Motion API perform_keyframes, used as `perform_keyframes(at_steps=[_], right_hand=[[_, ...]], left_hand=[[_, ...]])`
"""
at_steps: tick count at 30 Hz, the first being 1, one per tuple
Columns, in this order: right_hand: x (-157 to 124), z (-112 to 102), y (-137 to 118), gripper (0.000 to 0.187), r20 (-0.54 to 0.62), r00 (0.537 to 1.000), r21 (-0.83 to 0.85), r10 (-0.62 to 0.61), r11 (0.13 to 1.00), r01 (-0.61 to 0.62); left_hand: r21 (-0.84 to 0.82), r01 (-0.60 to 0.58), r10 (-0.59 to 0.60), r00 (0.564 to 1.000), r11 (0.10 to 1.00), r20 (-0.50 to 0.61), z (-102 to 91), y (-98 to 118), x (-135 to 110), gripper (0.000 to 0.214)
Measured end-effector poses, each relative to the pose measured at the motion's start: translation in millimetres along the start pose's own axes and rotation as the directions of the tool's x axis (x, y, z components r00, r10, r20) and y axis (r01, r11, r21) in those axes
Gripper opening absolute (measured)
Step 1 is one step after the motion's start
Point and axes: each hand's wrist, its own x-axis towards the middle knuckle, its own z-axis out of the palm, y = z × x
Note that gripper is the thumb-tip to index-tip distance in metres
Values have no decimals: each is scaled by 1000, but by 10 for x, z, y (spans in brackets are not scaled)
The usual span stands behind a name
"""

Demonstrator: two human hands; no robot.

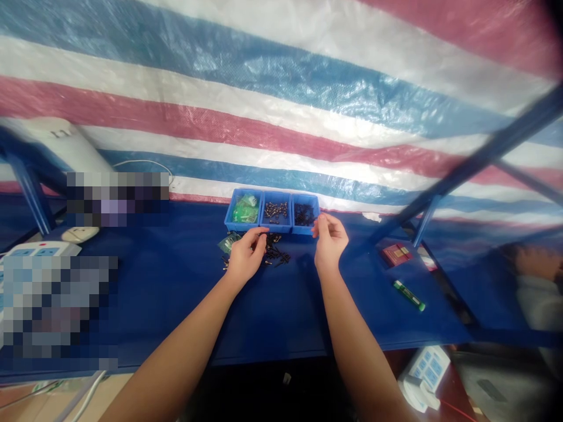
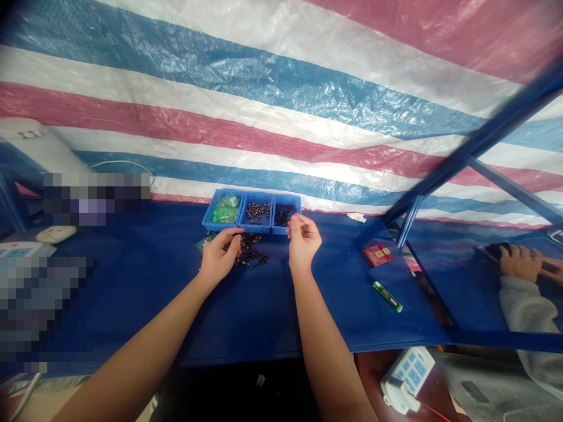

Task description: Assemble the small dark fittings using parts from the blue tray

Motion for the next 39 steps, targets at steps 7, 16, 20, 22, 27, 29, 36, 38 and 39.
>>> perform_keyframes(at_steps=[7,16,20,22,27,29,36,38,39], right_hand=[[20,-10,65,52,191,975,-78,111,992,-97],[-55,-43,255,19,533,828,-532,176,830,165],[-127,-22,265,13,640,739,-587,209,753,296],[-136,-27,257,13,676,698,-600,237,727,334],[-130,-47,233,13,728,627,-606,278,689,398],[-136,-42,237,12,729,627,-609,273,677,413],[-158,-2,287,9,714,657,-631,244,631,451],[-155,0,300,10,711,668,-629,219,623,465],[-154,0,306,10,709,676,-627,203,622,470]], left_hand=[[9,-14,14,1000,1000,7,16,-2,-5,30],[32,-36,35,999,999,8,-6,16,1,30],[41,-36,36,999,999,-1,-6,12,4,29],[49,-29,29,1000,998,3,-6,10,4,28],[54,-39,39,999,998,2,-4,11,3,28],[53,-41,41,999,998,3,0,13,1,28],[48,-43,42,999,998,7,11,8,5,27],[51,-37,37,999,998,4,14,4,8,27],[52,-32,32,999,998,3,15,3,9,27]])
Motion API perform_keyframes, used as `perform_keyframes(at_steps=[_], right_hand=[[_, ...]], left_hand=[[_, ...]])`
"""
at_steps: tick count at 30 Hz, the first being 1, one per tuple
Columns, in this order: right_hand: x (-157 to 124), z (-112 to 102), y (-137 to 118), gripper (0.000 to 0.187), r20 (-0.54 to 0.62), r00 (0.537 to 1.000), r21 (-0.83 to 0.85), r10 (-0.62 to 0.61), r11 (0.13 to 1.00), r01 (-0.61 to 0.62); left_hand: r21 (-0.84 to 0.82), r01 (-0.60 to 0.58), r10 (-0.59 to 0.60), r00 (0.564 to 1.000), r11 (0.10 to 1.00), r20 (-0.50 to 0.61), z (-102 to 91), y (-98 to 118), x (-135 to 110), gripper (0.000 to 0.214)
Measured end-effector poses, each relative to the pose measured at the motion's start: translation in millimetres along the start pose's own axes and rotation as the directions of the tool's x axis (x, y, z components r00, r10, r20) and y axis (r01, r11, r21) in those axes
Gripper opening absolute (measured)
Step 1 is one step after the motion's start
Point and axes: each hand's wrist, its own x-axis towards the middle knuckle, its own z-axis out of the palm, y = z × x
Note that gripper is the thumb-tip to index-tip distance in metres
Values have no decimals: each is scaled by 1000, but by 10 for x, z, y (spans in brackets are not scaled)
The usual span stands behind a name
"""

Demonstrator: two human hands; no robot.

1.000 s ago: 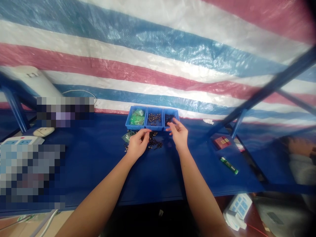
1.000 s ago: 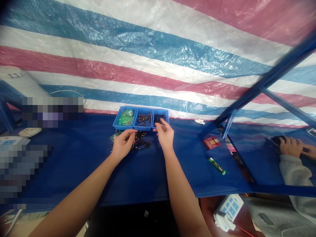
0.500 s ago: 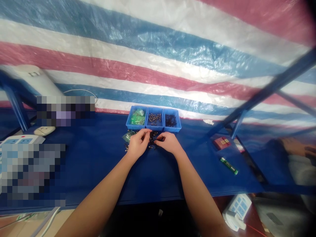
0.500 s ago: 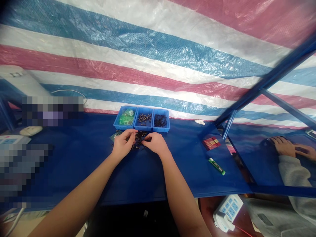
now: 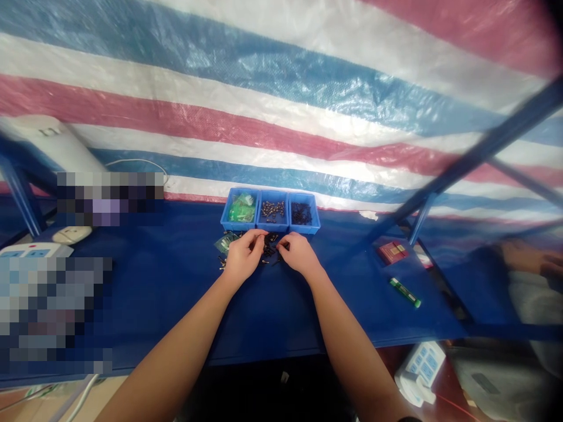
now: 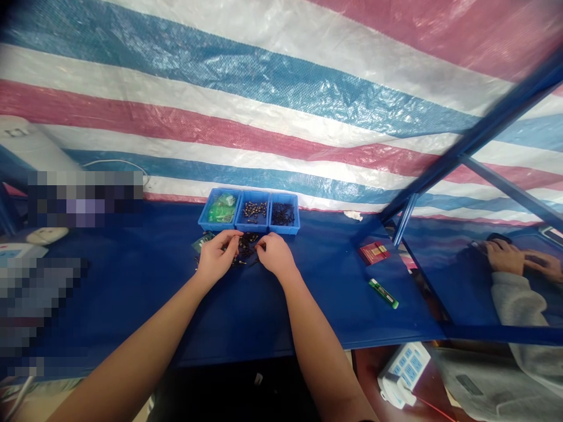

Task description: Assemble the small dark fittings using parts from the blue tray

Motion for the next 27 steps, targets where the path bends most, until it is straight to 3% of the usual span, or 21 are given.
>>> perform_keyframes(at_steps=[16,23,27], right_hand=[[-4,36,15,14,-51,998,-6,32,999,-33],[-11,-37,-133,18,-243,967,215,-78,968,132],[-32,-75,-201,19,-260,960,230,-101,959,163]], left_hand=[[17,-6,6,1000,1000,20,1,2,-5,29],[25,-45,44,999,999,27,21,-44,15,33],[38,-64,63,998,997,19,26,-46,21,34]])
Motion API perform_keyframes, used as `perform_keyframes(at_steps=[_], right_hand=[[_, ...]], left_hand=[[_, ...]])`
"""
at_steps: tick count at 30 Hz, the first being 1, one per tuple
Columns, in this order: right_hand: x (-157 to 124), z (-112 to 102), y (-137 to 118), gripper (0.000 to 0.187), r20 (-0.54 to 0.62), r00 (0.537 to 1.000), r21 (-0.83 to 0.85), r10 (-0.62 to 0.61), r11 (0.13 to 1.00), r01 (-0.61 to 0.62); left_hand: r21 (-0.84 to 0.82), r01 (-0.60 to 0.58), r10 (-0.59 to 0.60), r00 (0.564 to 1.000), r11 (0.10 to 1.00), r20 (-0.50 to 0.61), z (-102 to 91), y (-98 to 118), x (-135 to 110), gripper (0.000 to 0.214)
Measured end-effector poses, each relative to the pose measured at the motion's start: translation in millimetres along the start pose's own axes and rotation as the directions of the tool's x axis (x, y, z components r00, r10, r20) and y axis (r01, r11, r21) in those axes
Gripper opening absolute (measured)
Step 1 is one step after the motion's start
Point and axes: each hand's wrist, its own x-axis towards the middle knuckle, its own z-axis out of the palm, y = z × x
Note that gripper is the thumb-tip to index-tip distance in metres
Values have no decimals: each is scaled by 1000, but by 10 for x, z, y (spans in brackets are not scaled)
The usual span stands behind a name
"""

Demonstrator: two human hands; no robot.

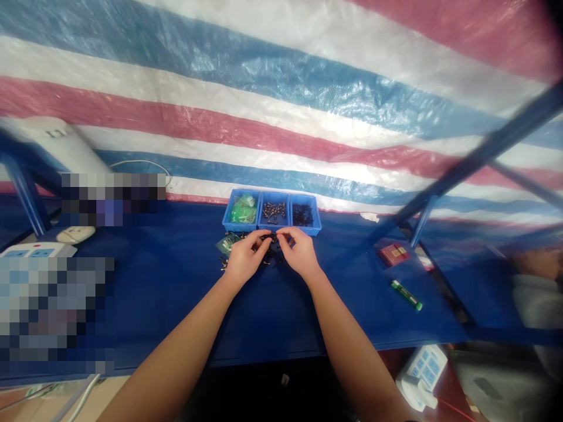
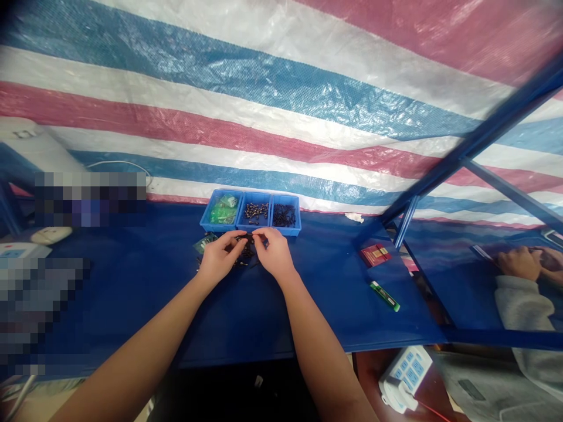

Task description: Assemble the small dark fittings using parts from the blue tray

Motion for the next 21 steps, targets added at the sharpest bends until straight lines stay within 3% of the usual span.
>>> perform_keyframes(at_steps=[7,14,18,21], right_hand=[[-16,-8,-51,18,45,998,56,-44,998,41],[-14,28,-17,19,26,999,120,-33,992,30],[-11,30,-26,28,19,1000,161,13,987,-16],[-11,18,-41,24,0,1000,171,-19,985,18]], left_hand=[[-5,-3,3,1000,1000,-12,-12,14,-7,31],[6,14,-14,1000,1000,12,-37,42,-14,31],[15,22,-22,1000,1000,10,-30,37,-14,30],[14,18,-18,1000,1000,14,-24,29,-13,31]])
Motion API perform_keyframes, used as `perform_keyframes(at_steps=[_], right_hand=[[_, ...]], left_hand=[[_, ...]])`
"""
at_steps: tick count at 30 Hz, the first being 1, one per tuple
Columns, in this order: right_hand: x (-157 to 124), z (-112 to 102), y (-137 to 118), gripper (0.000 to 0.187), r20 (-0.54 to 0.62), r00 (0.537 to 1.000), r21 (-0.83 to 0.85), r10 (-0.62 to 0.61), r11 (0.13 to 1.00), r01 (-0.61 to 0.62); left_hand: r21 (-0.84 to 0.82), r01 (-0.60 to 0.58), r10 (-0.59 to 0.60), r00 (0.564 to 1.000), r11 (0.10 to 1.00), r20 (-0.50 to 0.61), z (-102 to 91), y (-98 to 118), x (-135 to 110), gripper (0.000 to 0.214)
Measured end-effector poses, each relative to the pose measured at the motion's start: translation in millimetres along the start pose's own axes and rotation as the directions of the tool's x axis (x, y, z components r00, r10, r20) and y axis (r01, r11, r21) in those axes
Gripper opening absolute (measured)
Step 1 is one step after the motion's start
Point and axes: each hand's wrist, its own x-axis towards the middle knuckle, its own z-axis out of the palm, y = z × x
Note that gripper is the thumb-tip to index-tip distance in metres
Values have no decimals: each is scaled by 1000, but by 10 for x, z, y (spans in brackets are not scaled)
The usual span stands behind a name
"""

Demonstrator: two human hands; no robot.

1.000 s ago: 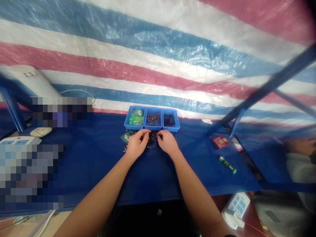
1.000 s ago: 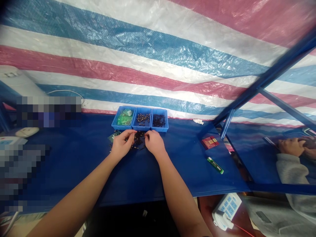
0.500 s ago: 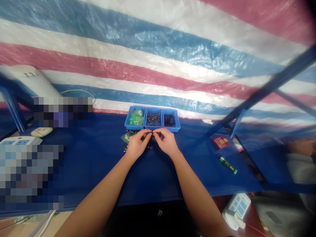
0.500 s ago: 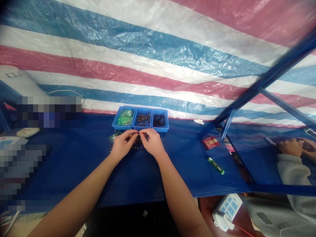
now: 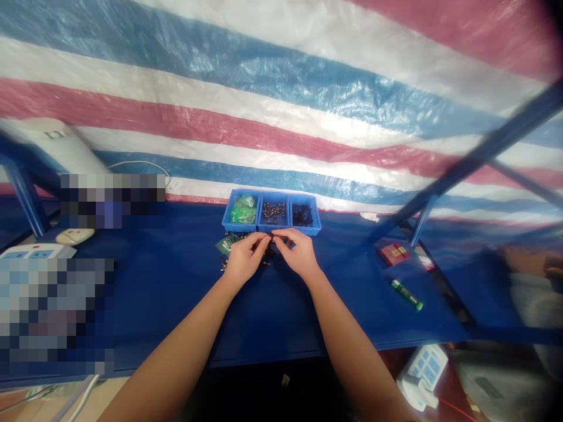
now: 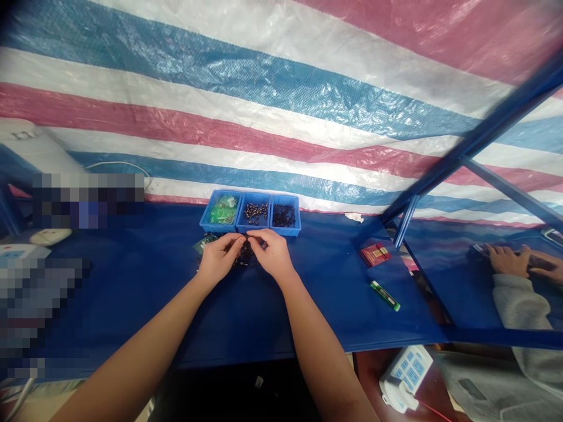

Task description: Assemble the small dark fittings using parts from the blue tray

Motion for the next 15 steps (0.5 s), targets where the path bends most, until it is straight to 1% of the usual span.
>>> perform_keyframes(at_steps=[2,5,9,12,15], right_hand=[[-2,-7,-9,21,-10,1000,-12,-7,1000,6],[-5,-12,-12,21,-24,999,-40,22,999,-23],[-6,-1,-7,22,-12,1000,-49,27,998,-27],[-9,14,-4,23,-6,1000,-27,11,1000,-11],[-13,24,0,23,-9,1000,-33,22,999,-22]], left_hand=[[-10,1,-1,1000,1000,0,3,-6,2,31],[-22,-8,8,1000,1000,-19,4,-17,5,34],[-19,-25,24,998,1000,-51,2,-20,4,32],[-25,-13,12,999,1000,-30,-3,-3,-2,31],[-37,-3,2,1000,999,-10,-5,15,-6,31]])
